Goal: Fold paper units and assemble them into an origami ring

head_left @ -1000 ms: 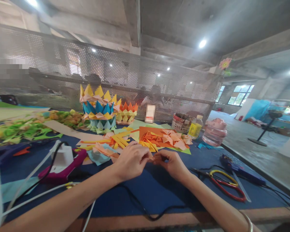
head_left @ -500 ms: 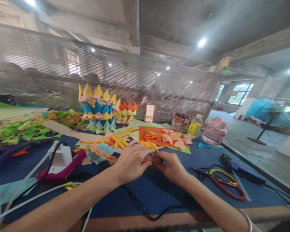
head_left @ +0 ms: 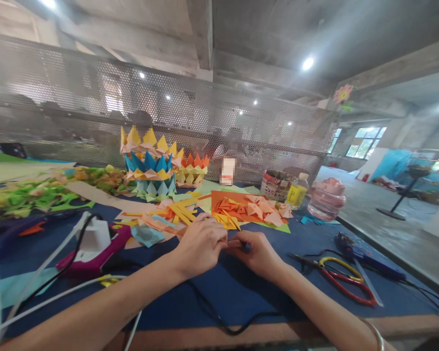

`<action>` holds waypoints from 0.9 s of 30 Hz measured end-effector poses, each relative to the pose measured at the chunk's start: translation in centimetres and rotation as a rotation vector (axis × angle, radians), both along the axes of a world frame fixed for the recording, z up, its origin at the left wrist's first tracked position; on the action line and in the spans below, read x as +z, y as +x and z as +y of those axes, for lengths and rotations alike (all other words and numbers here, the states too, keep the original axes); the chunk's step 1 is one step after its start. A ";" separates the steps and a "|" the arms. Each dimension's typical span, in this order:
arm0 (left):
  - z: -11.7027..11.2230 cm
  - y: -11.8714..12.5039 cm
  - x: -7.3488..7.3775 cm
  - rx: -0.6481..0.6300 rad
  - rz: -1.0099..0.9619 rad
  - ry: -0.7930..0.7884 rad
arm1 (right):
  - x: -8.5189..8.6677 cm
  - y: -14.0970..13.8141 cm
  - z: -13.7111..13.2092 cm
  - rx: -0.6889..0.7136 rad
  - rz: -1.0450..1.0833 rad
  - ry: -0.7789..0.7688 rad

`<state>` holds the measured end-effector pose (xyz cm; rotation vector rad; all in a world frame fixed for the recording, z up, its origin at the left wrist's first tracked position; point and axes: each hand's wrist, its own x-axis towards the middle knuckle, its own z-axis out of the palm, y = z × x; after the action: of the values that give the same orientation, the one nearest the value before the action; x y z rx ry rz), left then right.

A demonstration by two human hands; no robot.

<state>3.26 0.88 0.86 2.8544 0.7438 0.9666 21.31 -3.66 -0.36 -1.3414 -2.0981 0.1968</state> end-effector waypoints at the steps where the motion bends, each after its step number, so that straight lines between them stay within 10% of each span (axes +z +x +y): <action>1: 0.0 0.0 0.0 -0.001 -0.001 0.000 | 0.1 0.0 0.0 -0.003 0.008 -0.005; 27: -0.3 0.3 -0.4 -0.023 -0.022 0.039 | 0.0 0.1 -0.2 0.065 -0.003 0.047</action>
<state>3.59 0.60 0.48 2.8737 0.6967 1.0197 21.45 -3.89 -0.34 -1.2478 -2.1375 0.1714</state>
